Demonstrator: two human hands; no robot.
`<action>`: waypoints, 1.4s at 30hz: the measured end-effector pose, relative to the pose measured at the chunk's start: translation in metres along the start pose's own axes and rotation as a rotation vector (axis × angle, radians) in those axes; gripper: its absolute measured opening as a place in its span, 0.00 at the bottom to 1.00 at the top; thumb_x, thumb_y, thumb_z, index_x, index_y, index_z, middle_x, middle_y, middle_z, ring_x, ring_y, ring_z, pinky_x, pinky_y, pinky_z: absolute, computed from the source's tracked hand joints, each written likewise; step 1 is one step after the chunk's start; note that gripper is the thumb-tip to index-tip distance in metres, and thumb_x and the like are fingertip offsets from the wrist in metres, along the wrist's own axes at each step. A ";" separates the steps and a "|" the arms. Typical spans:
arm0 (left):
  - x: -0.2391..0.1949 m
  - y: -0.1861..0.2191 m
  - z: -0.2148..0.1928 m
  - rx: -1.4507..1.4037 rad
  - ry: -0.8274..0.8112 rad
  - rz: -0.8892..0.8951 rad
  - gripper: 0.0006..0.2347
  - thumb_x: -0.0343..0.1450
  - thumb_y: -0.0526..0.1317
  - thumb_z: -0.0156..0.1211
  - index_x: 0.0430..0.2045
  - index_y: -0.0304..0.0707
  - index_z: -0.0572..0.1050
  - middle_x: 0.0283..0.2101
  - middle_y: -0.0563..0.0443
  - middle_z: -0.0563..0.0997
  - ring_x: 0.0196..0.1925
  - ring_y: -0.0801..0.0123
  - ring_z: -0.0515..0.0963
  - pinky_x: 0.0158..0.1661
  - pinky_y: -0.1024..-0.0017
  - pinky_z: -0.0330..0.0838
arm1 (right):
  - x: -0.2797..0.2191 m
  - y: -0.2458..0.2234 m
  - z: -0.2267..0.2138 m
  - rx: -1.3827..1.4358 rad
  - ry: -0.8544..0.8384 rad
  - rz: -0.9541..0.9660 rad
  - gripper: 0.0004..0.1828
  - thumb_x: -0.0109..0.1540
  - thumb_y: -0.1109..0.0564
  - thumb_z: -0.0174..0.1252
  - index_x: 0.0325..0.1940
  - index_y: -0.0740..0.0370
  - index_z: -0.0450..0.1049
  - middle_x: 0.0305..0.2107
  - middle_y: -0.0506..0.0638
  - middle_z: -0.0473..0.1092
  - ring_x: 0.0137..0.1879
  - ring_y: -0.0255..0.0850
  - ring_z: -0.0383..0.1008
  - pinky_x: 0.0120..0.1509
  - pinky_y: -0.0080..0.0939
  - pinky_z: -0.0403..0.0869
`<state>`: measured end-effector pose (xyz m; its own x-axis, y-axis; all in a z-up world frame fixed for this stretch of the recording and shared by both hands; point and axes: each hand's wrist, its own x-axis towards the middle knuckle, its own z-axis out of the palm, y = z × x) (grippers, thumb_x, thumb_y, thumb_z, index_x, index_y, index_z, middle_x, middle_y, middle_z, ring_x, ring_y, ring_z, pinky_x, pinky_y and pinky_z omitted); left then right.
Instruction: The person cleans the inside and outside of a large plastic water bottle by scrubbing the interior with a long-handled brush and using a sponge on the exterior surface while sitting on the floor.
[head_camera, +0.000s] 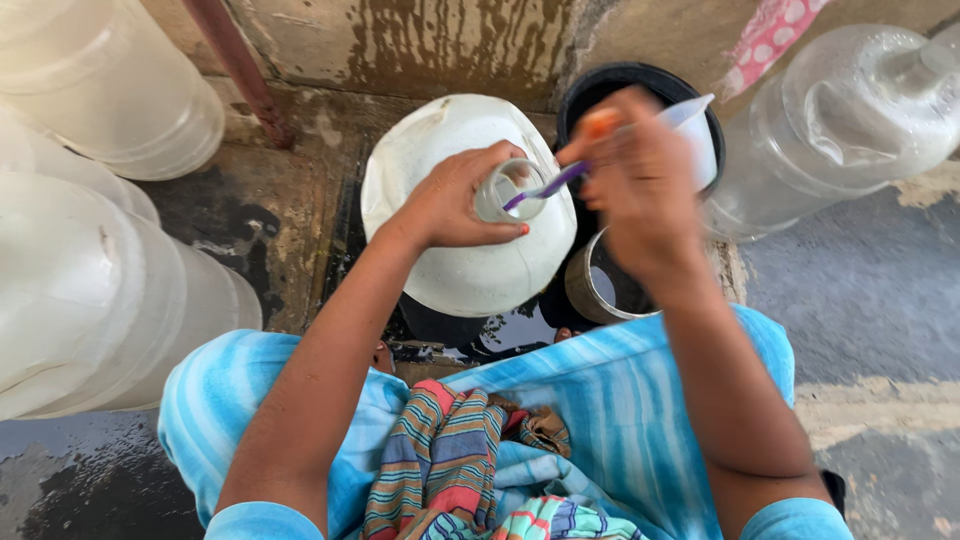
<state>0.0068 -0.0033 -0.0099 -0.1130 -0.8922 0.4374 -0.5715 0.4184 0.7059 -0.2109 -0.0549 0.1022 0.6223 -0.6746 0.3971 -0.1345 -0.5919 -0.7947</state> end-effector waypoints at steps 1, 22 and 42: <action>0.001 -0.001 0.000 0.004 0.003 0.010 0.26 0.61 0.48 0.75 0.49 0.44 0.70 0.47 0.48 0.82 0.52 0.50 0.81 0.53 0.57 0.74 | -0.007 -0.007 -0.011 0.000 0.061 0.006 0.12 0.77 0.55 0.46 0.44 0.64 0.70 0.34 0.48 0.77 0.32 0.29 0.68 0.36 0.32 0.68; 0.013 -0.019 0.026 0.109 0.109 0.094 0.32 0.60 0.51 0.76 0.56 0.41 0.67 0.47 0.41 0.80 0.52 0.45 0.78 0.53 0.54 0.72 | -0.007 0.003 0.032 -0.028 0.082 -0.045 0.13 0.78 0.50 0.46 0.53 0.62 0.69 0.37 0.45 0.74 0.32 0.27 0.69 0.34 0.28 0.71; 0.021 -0.069 -0.008 0.061 0.262 0.033 0.27 0.65 0.48 0.75 0.56 0.42 0.72 0.46 0.50 0.82 0.48 0.59 0.85 0.49 0.63 0.79 | -0.054 0.368 -0.066 -0.808 0.113 0.464 0.20 0.73 0.48 0.52 0.41 0.67 0.76 0.31 0.69 0.75 0.41 0.65 0.77 0.43 0.61 0.73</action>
<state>0.0500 -0.0499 -0.0449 0.0774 -0.8004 0.5945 -0.6198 0.4284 0.6575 -0.3449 -0.2656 -0.1818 0.2989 -0.9338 0.1964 -0.8717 -0.3510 -0.3420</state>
